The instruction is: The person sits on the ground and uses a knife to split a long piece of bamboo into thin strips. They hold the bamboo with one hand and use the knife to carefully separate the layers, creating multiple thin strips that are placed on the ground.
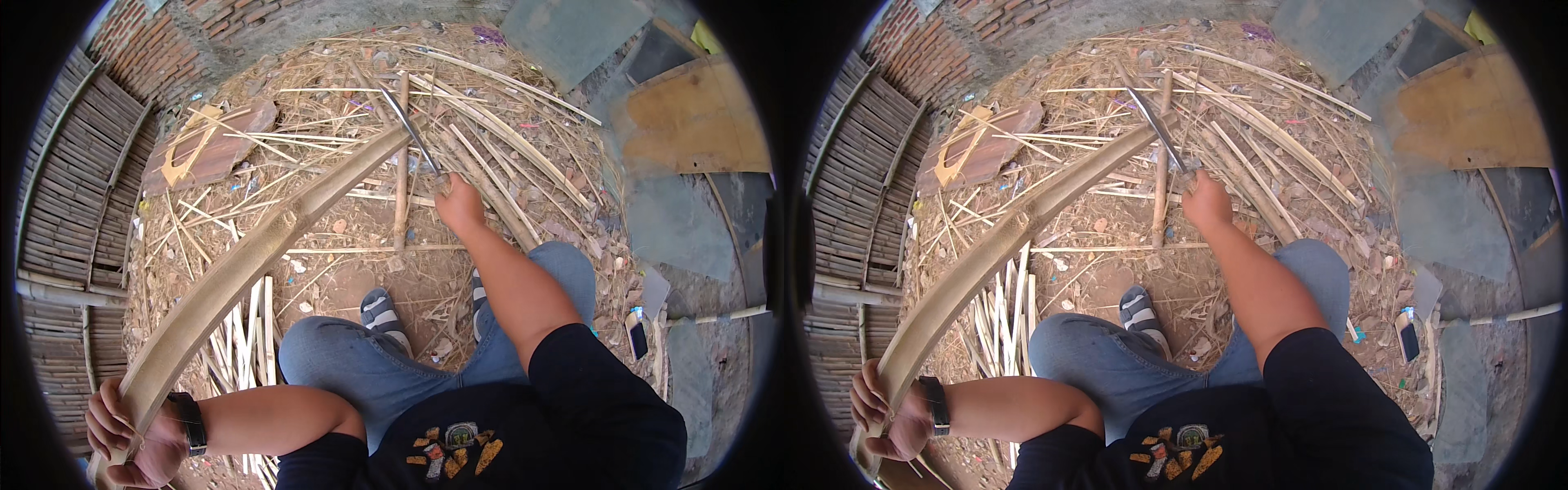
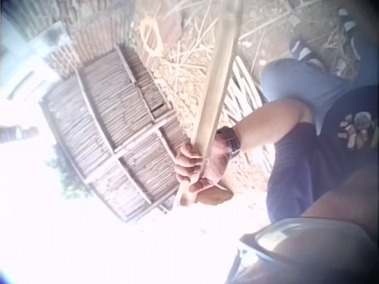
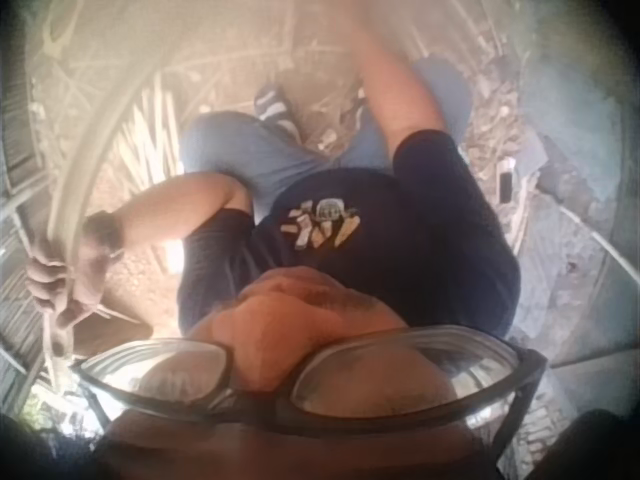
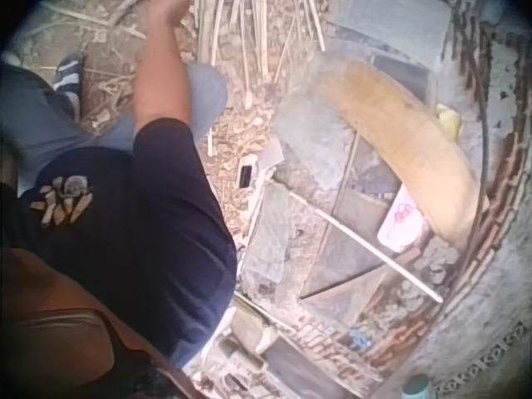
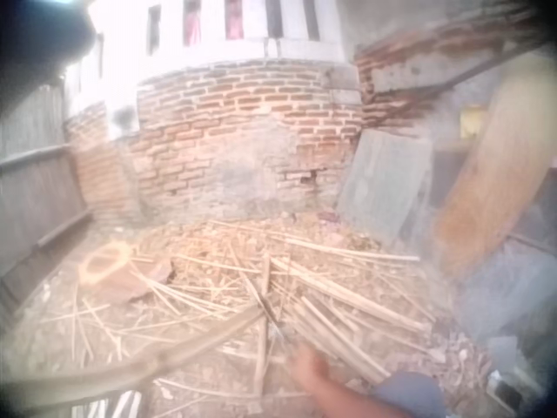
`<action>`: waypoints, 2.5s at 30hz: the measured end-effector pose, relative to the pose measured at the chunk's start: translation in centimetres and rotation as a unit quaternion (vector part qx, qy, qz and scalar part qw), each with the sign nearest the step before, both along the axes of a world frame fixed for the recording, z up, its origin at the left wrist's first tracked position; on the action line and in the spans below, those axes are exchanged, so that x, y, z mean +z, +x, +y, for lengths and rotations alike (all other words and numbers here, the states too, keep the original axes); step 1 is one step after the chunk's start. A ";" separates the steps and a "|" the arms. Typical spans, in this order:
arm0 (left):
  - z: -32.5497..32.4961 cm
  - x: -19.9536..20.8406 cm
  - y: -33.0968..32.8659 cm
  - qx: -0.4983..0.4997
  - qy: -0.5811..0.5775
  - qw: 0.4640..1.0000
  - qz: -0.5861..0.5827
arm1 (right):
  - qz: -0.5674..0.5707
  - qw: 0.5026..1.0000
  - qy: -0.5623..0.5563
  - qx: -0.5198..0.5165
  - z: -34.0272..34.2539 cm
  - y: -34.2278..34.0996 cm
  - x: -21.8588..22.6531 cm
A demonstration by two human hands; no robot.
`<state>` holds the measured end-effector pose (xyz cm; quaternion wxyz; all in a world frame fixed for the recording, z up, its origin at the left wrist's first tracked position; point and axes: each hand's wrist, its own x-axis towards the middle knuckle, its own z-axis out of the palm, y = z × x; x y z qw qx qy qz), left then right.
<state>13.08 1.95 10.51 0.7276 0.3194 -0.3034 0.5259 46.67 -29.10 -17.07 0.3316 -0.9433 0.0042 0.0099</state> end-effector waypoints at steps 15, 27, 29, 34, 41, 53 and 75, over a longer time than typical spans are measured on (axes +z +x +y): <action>-0.5 0.2 0.9 0.061 0.000 0.998 0.019 | 0.007 0.999 -0.005 0.036 -0.1 -0.4 0.0; -0.1 0.2 0.5 0.015 -0.004 0.999 0.030 | 0.070 0.997 -0.018 0.000 -1.1 0.3 -0.6; -0.1 0.1 0.5 0.043 -0.012 0.999 0.030 | -0.016 0.999 -0.001 0.042 0.2 -0.3 -0.7; -0.6 0.2 0.2 0.054 0.006 0.998 0.011 | 0.002 1.000 0.007 0.023 -0.6 0.6 -2.0; -1.5 0.3 1.6 0.059 -0.023 0.997 0.041 | 0.061 0.997 0.039 -0.038 -1.1 1.1 -2.1; -2.5 0.5 2.3 0.147 0.022 0.988 0.043 | -0.001 0.951 0.040 0.306 2.1 -2.7 6.7; -0.6 -4.2 13.6 -0.045 0.084 0.981 0.168 | 0.263 0.882 0.272 0.281 3.1 -3.3 8.5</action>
